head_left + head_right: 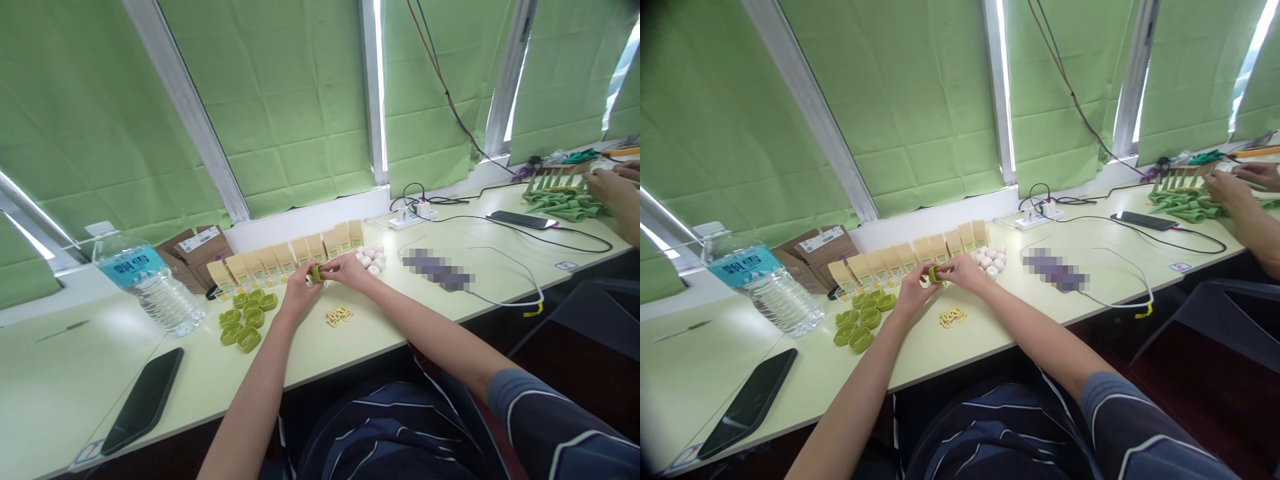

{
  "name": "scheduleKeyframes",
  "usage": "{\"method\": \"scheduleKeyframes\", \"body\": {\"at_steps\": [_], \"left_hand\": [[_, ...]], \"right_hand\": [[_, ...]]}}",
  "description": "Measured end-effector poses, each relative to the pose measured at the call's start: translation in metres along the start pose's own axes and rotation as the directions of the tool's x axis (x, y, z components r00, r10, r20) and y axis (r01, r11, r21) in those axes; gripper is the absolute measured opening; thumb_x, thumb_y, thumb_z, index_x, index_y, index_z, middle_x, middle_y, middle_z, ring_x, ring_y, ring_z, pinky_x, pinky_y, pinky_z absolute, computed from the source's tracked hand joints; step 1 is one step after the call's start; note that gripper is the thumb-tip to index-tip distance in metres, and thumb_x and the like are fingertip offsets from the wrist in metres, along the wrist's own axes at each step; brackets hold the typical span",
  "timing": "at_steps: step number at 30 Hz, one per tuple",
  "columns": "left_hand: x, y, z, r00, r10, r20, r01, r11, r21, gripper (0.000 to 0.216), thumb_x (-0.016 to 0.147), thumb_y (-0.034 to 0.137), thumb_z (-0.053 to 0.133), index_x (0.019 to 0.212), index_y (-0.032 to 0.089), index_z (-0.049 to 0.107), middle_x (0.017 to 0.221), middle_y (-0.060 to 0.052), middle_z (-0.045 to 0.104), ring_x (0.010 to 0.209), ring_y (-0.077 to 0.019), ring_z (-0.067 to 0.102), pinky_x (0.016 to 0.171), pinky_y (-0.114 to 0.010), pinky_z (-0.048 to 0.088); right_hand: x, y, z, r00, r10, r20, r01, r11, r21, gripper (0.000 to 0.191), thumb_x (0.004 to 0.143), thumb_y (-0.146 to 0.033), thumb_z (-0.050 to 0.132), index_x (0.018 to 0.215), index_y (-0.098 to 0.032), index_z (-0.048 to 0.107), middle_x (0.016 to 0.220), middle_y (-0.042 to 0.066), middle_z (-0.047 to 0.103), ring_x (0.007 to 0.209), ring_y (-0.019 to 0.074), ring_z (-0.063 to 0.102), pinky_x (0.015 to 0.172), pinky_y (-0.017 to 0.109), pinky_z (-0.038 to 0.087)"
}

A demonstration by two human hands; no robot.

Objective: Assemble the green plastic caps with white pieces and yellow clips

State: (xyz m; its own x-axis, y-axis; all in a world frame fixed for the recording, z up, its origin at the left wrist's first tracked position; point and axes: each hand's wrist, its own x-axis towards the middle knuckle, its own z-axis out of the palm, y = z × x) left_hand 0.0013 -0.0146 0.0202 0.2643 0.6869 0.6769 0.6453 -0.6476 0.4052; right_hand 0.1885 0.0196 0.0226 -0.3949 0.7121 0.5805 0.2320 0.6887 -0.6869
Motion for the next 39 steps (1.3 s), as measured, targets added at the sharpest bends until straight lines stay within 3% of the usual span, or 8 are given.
{"method": "scheduleKeyframes", "body": {"at_steps": [14, 22, 34, 39], "left_hand": [[-0.0027, -0.0022, 0.0000, 0.999, 0.031, 0.023, -0.032, 0.999, 0.039, 0.044, 0.075, 0.014, 0.069, 0.117, 0.024, 0.060, 0.110, -0.003, 0.071, 0.091, -0.0168, 0.065, 0.079, -0.030, 0.052], [0.0007, 0.0038, -0.0009, 0.999, -0.041, -0.008, 0.041, 0.999, 0.007, 0.042, 0.078, 0.015, 0.066, 0.119, 0.024, 0.060, 0.107, -0.004, 0.071, 0.088, -0.0175, 0.065, 0.069, -0.029, 0.050], [0.0003, 0.0002, -0.0021, 0.988, -0.124, -0.096, 0.128, 0.991, 0.039, 0.044, 0.077, 0.012, 0.066, 0.118, 0.025, 0.060, 0.106, -0.004, 0.071, 0.092, -0.0194, 0.065, 0.071, -0.030, 0.049], [0.0001, -0.0011, -0.0021, 0.987, -0.116, -0.107, 0.119, 0.992, 0.026, 0.044, 0.077, 0.014, 0.065, 0.119, 0.024, 0.058, 0.107, -0.005, 0.070, 0.092, -0.0185, 0.065, 0.073, -0.030, 0.050]], "right_hand": [[0.0005, 0.0051, 0.0049, 1.000, 0.020, -0.003, -0.020, 0.996, 0.085, 0.023, 0.079, -0.038, 0.073, 0.085, -0.018, 0.082, 0.066, 0.001, 0.071, 0.054, 0.0099, 0.052, 0.052, 0.022, 0.035], [0.0039, 0.0101, 0.0042, 1.000, 0.006, -0.004, -0.006, 0.999, 0.038, 0.026, 0.085, -0.046, 0.069, 0.095, -0.024, 0.081, 0.078, 0.001, 0.076, 0.049, 0.0090, 0.055, 0.056, 0.022, 0.042], [0.0044, 0.0090, 0.0020, 0.995, 0.006, -0.098, -0.008, 1.000, -0.021, 0.020, 0.087, -0.032, 0.067, 0.099, -0.021, 0.078, 0.086, 0.003, 0.077, 0.056, 0.0098, 0.060, 0.059, 0.022, 0.046], [0.0053, 0.0092, 0.0002, 0.990, 0.015, -0.139, -0.026, 0.996, -0.082, 0.035, 0.085, -0.038, 0.070, 0.116, -0.023, 0.069, 0.096, 0.003, 0.076, 0.058, 0.0092, 0.060, 0.062, 0.023, 0.047]]}}
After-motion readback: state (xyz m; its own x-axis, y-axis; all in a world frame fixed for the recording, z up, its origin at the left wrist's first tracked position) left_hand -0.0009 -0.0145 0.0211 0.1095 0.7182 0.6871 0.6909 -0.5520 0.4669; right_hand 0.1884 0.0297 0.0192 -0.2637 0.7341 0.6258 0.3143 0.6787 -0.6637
